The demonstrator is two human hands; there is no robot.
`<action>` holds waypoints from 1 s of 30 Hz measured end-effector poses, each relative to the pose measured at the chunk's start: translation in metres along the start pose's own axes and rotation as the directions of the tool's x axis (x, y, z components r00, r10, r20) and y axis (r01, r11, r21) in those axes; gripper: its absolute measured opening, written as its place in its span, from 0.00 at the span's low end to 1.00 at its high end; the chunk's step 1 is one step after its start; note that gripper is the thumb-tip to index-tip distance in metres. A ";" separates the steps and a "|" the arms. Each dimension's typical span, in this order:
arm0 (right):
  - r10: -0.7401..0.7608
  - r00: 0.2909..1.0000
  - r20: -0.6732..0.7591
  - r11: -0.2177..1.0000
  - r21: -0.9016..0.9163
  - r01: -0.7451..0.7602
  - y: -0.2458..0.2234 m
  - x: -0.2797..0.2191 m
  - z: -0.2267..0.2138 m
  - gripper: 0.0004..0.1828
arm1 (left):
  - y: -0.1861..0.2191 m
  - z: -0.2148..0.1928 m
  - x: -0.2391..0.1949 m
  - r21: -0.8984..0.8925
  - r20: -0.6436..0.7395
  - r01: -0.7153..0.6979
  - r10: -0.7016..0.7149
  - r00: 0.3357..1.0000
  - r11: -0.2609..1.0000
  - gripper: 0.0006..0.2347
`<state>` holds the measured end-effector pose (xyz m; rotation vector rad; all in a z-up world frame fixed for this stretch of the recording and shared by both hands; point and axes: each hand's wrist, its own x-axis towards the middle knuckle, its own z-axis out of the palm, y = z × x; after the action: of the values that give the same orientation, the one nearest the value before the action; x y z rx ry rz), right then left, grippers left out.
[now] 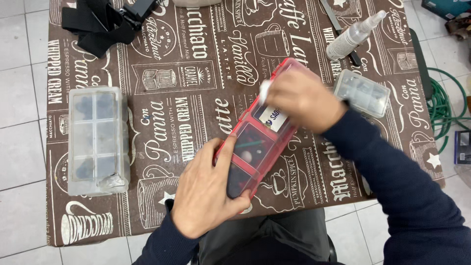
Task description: The person wipes the inside and outside of a red multi-compartment plastic tackle box using a white cloth. They spray liquid onto the cloth from a clear spray bottle and continue wiping the lid and compartments. The person then closes the box and wipes its exterior before opening it again to wipe the interior compartments.
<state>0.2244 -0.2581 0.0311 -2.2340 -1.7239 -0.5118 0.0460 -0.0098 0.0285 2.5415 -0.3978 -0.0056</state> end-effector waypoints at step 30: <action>0.247 0.947 -0.208 0.969 0.033 -0.246 -0.087 -0.063 0.012 0.12 | -0.006 0.000 0.002 -0.074 0.027 -0.001 0.003 1.000 0.997 0.44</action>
<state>0.1270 -0.2857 -0.0066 -2.2559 -1.3186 -0.6547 0.0494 -0.0057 0.0250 2.4704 -0.4037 -0.0525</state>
